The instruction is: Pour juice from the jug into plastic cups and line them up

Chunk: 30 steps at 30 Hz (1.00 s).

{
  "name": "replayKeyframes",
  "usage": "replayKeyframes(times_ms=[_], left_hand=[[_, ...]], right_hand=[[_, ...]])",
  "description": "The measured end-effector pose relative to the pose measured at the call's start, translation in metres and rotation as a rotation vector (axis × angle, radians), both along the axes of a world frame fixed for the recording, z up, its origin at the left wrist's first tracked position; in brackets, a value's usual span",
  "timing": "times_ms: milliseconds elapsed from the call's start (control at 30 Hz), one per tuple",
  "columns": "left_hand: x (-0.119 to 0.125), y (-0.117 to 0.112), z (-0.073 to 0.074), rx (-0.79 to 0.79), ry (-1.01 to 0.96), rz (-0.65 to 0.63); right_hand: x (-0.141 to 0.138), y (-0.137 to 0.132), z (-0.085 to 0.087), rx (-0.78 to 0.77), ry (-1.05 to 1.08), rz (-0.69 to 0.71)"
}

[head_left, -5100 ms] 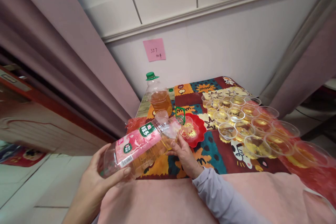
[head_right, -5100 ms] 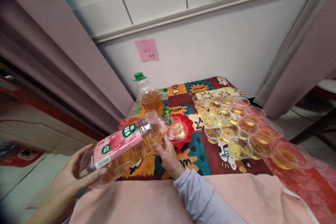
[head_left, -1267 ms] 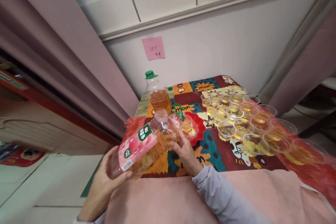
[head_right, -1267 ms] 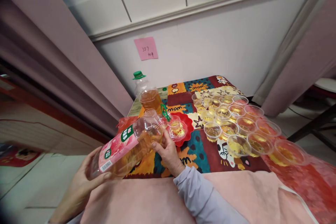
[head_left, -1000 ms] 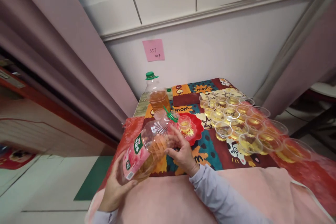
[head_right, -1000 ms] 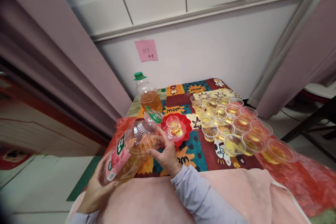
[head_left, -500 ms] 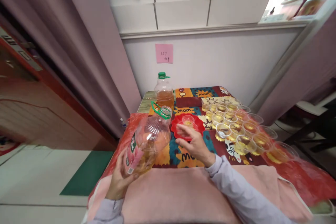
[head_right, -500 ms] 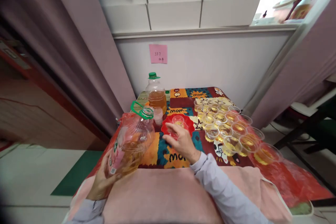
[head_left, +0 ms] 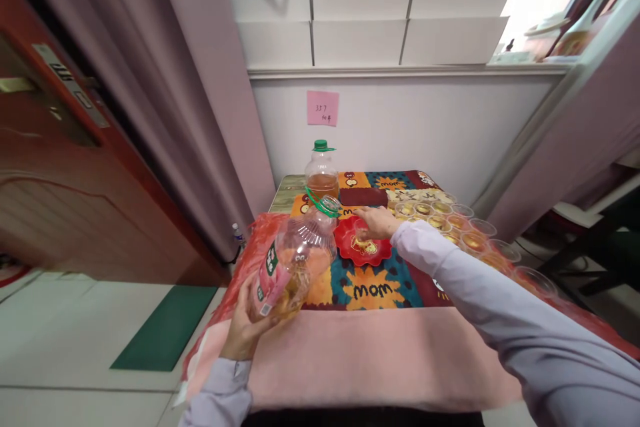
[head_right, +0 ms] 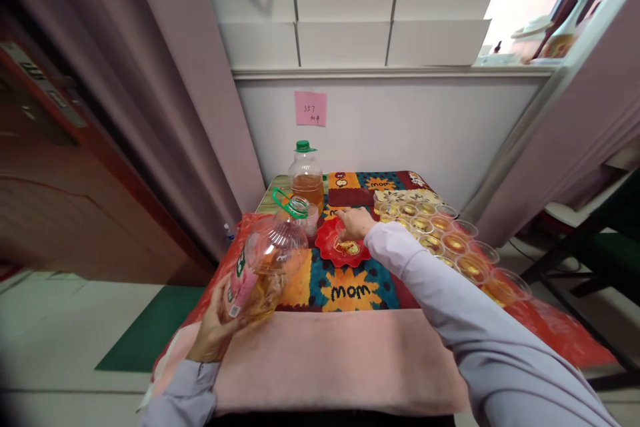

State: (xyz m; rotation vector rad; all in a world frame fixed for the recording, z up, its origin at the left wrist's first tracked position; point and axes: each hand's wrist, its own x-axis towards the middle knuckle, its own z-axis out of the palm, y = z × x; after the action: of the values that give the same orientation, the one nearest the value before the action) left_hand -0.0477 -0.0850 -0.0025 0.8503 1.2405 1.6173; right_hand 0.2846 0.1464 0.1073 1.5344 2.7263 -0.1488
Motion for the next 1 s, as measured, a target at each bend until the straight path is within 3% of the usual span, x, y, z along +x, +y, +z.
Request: replayKeyframes(times_ms=[167, 267, 367, 500, 600, 700, 833, 1000], left_hand=[[0.001, 0.0, 0.0, 0.007, 0.011, 0.014], [0.0, 0.002, 0.0, 0.023, 0.023, 0.002], [0.0, 0.003, 0.0, 0.032, 0.032, -0.007], [0.005, 0.003, -0.003, 0.036, 0.038, 0.019], [0.005, 0.003, -0.003, 0.022, 0.052, 0.034], [-0.001, 0.004, -0.003, 0.001, 0.085, 0.017], [-0.007, 0.006, -0.004, -0.019, 0.088, -0.021], [-0.008, 0.008, -0.008, -0.013, 0.094, -0.01]], right_hand=[[-0.014, -0.002, -0.002, -0.018, -0.107, 0.004], [-0.009, -0.006, 0.009, -0.002, -0.094, -0.001], [0.009, -0.009, 0.036, 0.039, -0.038, -0.01], [0.054, -0.019, 0.084, 0.132, 0.096, 0.008], [0.093, -0.036, 0.102, 0.19, 0.157, 0.047], [0.128, -0.058, 0.093, 0.178, 0.143, 0.093], [0.162, -0.091, 0.05, 0.144, 0.091, 0.102], [0.178, -0.121, 0.002, 0.177, 0.072, 0.073]])
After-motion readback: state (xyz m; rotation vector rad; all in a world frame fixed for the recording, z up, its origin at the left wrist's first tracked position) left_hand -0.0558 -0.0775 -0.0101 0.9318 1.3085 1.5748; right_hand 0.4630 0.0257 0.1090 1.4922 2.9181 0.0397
